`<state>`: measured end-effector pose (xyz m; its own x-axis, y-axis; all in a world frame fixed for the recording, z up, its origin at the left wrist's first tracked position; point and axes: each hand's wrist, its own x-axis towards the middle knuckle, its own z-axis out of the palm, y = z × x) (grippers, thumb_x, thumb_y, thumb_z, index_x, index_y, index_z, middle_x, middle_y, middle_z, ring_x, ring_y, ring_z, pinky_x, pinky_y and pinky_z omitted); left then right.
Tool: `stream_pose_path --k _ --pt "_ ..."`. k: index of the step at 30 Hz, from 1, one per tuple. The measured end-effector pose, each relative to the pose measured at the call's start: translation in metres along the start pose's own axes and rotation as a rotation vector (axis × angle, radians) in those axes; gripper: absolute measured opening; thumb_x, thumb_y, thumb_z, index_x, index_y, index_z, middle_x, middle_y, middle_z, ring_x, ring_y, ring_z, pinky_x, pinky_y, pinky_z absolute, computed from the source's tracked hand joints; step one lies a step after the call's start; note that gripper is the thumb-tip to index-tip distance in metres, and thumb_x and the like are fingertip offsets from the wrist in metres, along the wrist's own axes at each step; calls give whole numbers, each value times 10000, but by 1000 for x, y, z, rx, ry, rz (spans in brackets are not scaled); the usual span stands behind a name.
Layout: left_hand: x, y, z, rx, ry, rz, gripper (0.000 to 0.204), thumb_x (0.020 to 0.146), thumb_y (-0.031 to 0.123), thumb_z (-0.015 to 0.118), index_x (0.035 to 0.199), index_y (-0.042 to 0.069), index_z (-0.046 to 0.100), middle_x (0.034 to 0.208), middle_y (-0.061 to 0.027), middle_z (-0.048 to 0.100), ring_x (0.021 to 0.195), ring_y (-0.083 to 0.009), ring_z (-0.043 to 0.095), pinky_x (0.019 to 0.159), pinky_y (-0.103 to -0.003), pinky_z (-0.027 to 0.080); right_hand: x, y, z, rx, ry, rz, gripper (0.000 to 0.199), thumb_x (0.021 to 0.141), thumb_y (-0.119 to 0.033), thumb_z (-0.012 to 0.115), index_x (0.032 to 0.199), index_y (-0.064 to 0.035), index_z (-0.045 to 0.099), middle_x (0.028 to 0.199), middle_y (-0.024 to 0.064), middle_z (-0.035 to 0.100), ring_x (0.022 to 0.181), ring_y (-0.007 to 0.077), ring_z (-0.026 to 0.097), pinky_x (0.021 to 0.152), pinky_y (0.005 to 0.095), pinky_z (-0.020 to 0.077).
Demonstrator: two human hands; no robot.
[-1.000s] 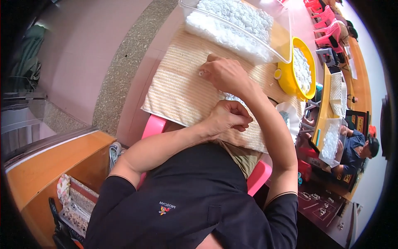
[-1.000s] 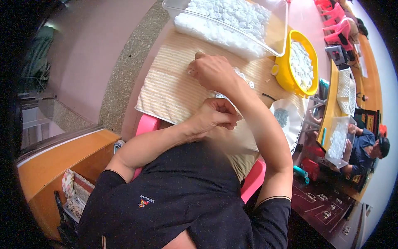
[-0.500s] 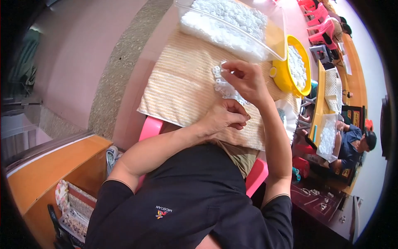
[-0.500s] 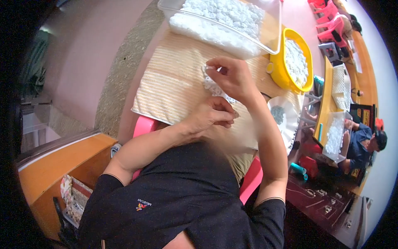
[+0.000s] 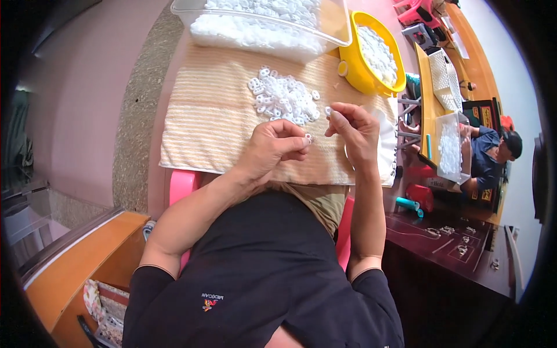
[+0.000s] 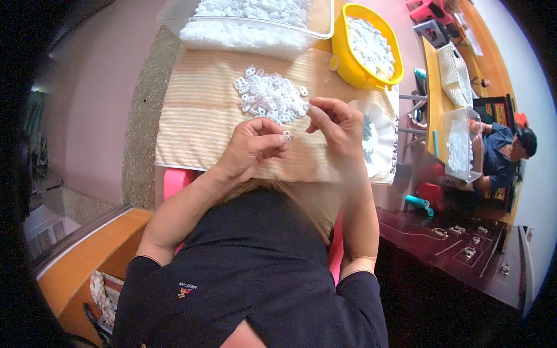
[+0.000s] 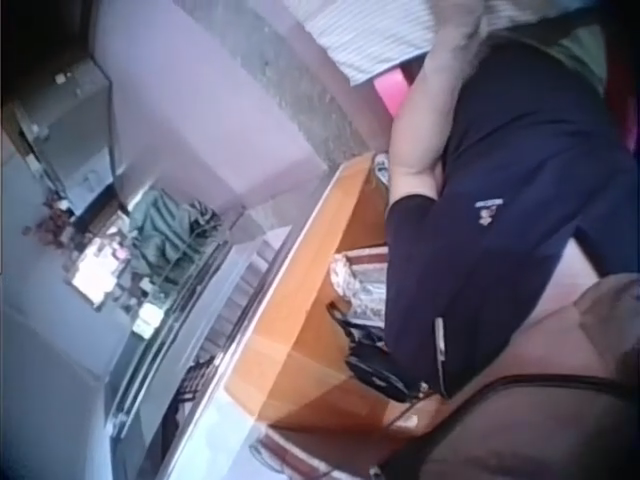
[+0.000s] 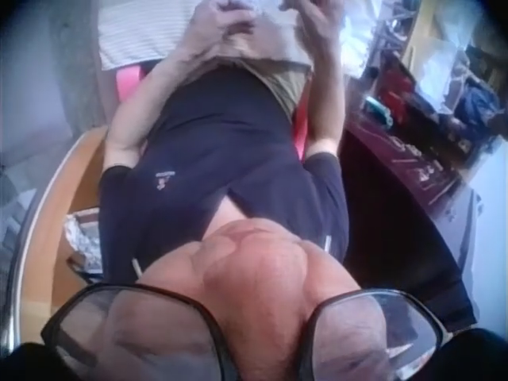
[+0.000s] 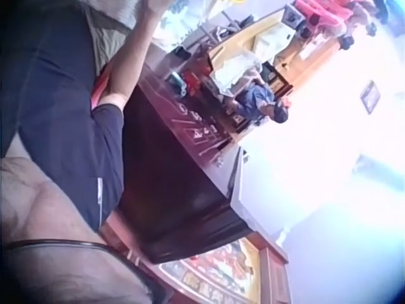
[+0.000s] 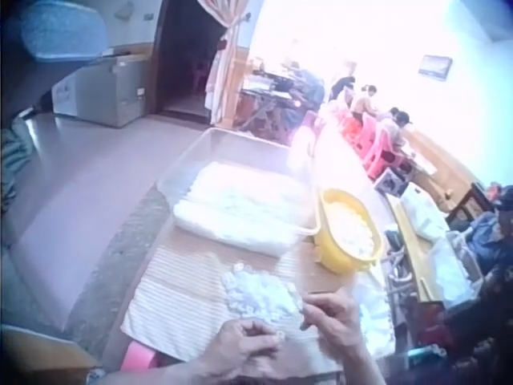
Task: Assembling small plastic components by manually inserting blue pins into white ring-shaped parts.
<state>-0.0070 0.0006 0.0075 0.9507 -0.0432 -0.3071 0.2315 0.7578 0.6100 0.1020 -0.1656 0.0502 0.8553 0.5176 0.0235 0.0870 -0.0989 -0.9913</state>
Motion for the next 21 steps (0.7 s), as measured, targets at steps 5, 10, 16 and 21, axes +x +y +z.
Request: stream_pose_path --k 5,10,16,21 --pt "3 -2 -3 -7 -4 19 61 855 35 671 892 22 623 835 -70 668 734 -128 653 683 -265 568 -18 14 -15 -124 -28 -20 172 919 -41 610 1059 56 634 851 58 632 681 120 617 634 240 517" --pt "5 -5 -5 -34 -15 49 53 861 41 665 895 30 626 829 -66 670 745 -127 653 701 -273 567 -27 15 -14 -257 -105 -28 148 922 -28 592 1041 48 636 848 55 628 714 109 613 651 239 508" --pt "5 -4 -6 -21 7 50 61 863 44 666 905 25 626 841 -66 669 743 -128 652 701 -273 568 -29 6 0 -806 -175 -147 132 811 22 637 942 7 637 839 140 637 733 245 649 666 325 500" --pt "5 -5 -7 -38 -13 61 73 863 39 666 919 19 625 843 -70 667 746 -132 652 690 -270 571 -30 19 1 -917 -251 -331 196 798 -8 612 989 -38 644 902 140 631 852 323 629 735 404 505"
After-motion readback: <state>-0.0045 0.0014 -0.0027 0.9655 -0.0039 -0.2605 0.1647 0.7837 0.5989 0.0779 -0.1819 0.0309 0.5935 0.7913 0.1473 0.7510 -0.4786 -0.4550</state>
